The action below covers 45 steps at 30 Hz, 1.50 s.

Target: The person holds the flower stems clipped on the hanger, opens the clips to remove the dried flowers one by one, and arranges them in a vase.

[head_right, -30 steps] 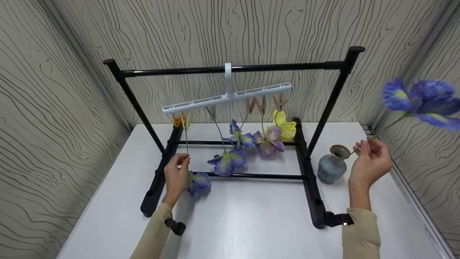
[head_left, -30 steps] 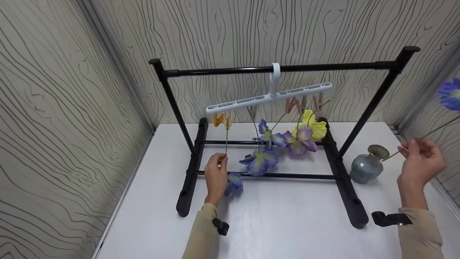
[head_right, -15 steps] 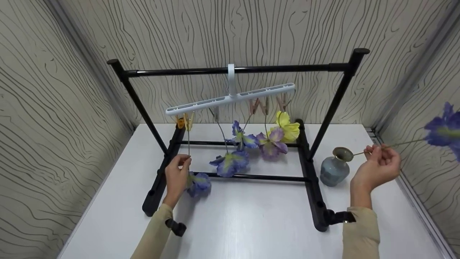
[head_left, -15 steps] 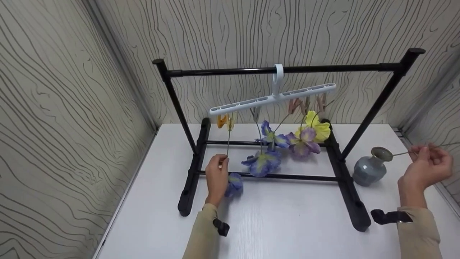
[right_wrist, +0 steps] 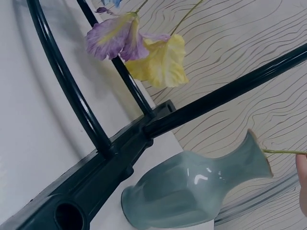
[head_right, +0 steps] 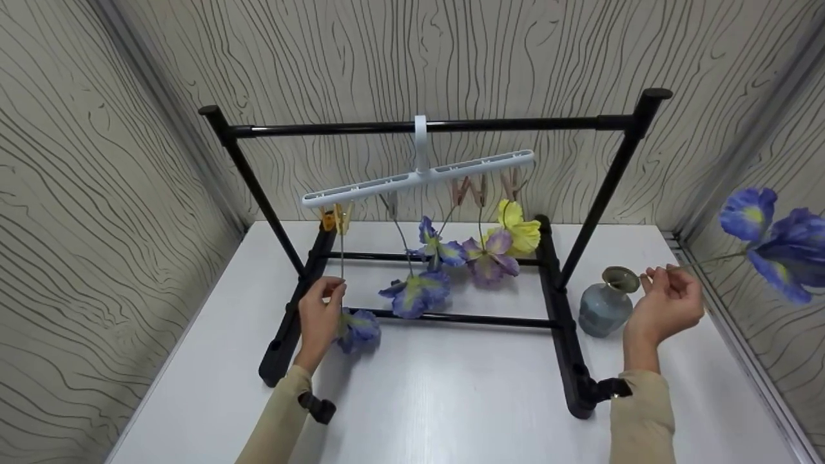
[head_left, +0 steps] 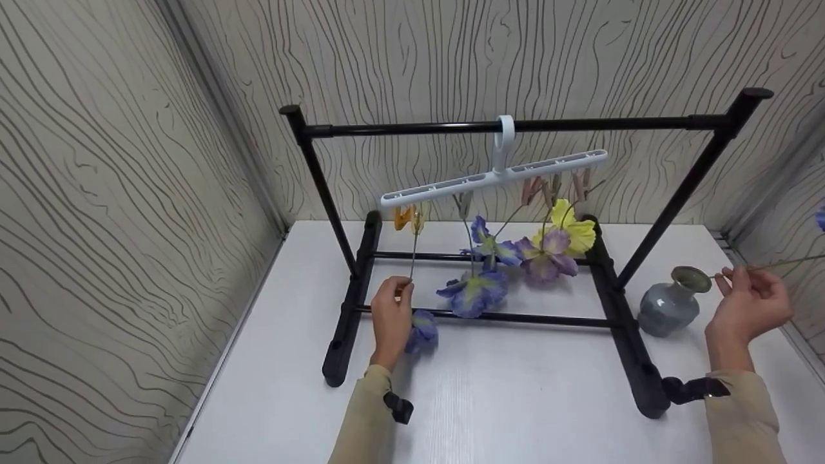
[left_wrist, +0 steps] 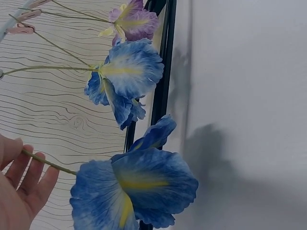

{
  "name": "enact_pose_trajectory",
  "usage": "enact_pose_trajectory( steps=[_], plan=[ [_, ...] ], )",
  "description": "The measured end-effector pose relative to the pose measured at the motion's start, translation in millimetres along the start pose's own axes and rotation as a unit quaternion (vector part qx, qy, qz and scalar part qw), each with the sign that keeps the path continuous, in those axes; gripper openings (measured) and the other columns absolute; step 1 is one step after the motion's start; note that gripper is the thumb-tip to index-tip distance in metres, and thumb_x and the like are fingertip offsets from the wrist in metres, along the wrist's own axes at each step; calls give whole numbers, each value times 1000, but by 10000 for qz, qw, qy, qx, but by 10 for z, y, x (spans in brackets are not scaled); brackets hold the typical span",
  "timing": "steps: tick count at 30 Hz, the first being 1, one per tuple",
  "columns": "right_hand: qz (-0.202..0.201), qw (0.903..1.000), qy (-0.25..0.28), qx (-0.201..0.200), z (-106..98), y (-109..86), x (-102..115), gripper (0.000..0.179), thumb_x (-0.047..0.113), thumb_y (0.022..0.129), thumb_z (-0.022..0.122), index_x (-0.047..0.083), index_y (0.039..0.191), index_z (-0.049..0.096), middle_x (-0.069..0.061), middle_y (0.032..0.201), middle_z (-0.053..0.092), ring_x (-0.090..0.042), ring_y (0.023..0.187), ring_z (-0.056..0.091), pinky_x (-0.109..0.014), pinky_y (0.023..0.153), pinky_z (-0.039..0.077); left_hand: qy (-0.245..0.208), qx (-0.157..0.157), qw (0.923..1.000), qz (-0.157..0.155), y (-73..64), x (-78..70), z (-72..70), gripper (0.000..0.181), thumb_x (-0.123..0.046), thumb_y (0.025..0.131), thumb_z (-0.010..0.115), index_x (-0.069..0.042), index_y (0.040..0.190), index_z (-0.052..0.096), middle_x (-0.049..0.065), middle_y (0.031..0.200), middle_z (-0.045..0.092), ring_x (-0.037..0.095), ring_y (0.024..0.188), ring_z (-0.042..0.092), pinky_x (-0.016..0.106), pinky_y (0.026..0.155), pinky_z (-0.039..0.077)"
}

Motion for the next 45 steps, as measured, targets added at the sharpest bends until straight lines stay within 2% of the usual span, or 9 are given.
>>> enact_pose_trajectory(
  steps=[6,12,18,25,29,33,41,45],
  plan=[
    [269,9995,-52,160,-50,43,-32,13,-10,94,67,2,90,68,-8,92,60,-12,76,68,-18,72,58,30,-6,10000,-61,3,-12,3,5,-2,98,69,-4,101,72,7,96,71,23,88,68,37,73,57],
    [322,9980,-480,257,-103,79,-55,13,-4,94,69,3,84,71,-3,80,66,-8,72,70,-15,71,56,44,-4,10000,-65,8,-14,12,5,-2,98,68,-4,101,72,8,96,71,23,87,68,38,74,57],
    [401,9992,-72,18,-107,101,-86,10,-6,94,70,3,93,66,-6,82,67,-12,74,71,-17,71,57,41,8,10000,-47,11,-10,18,5,-2,98,68,-4,101,72,8,96,71,23,87,68,37,74,57],
    [630,9959,572,-299,-89,93,-64,15,-15,88,71,-3,93,63,-11,91,59,-16,70,69,-22,71,59,-5,56,9999,-107,8,-6,8,6,-2,99,68,-5,101,72,7,97,71,23,88,68,37,74,57],
    [760,9937,743,-347,-103,122,-86,18,-16,88,72,-3,96,63,-12,87,63,-19,70,70,-24,72,60,-21,63,9999,-96,21,-3,15,5,-2,99,68,-4,101,72,8,97,71,23,88,68,37,74,57],
    [792,9919,948,-309,-120,133,-124,15,-18,84,74,-8,90,65,-14,81,65,-21,69,71,-26,73,60,-8,48,10000,-24,31,-10,27,5,-2,99,68,-4,101,72,8,96,71,24,87,68,37,73,58],
    [630,9979,98,74,-130,126,-105,15,-15,88,71,-1,92,68,-9,86,61,-13,71,71,-19,72,58,-10,3,10000,44,12,-7,39,5,0,98,68,-3,101,72,8,96,71,24,87,68,36,73,57],
    [527,9978,-354,163,-153,132,-140,12,-9,89,73,2,86,73,-4,81,66,-9,73,69,-15,71,57,-73,-4,10000,9,4,-12,47,5,-1,98,68,-3,101,72,8,96,71,24,87,68,37,73,57]
  ],
)
Point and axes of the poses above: each hand's wrist, its own y-axis towards the middle knuckle, its own z-axis out of the palm, x = y × z, the point moved 2 cm from there along y, towards the middle knuckle
